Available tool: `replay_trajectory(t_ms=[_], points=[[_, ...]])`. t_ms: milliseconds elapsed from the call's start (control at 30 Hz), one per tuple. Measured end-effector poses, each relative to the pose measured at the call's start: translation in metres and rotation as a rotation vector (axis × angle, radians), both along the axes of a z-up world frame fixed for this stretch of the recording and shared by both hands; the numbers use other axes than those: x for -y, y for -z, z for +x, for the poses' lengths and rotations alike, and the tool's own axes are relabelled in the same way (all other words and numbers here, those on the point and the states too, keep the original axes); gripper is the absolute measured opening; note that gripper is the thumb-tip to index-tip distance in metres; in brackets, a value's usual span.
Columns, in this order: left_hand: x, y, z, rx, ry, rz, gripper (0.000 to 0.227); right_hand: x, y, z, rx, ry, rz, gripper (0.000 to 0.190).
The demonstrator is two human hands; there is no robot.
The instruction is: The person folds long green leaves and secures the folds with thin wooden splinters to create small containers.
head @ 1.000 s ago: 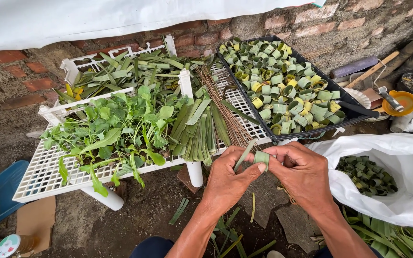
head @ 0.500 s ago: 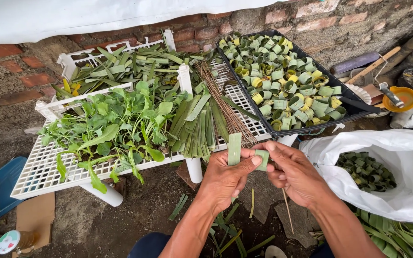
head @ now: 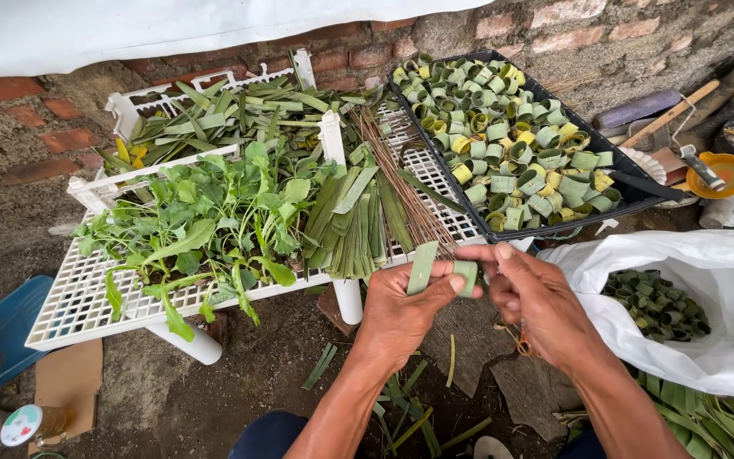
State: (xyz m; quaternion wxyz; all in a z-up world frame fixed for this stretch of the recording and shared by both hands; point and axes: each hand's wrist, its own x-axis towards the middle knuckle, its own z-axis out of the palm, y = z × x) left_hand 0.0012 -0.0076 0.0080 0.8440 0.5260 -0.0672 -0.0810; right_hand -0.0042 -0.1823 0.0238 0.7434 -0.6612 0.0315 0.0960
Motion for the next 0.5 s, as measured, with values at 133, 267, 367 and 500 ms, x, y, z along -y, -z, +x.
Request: replay_trajectory(t_ms=[133, 267, 367, 500], points=[[0.0, 0.011, 0.01, 0.082, -0.211, 0.123, 0.019, 0.005, 0.006, 0.003, 0.485, 0.105, -0.424, 0.029], [-0.007, 0.026, 0.015, 0.155, -0.234, 0.289, 0.01, 0.002, 0.009, -0.003, 0.423, 0.06, -0.607, 0.028], [-0.007, 0.009, 0.008, 0.307, -0.239, 0.344, 0.02, -0.006, -0.001, -0.008, 0.438, 0.011, -0.569, 0.036], [-0.005, 0.009, 0.008, 0.291, -0.241, 0.361, 0.026, -0.009, 0.001, -0.008, 0.4, 0.018, -0.431, 0.037]])
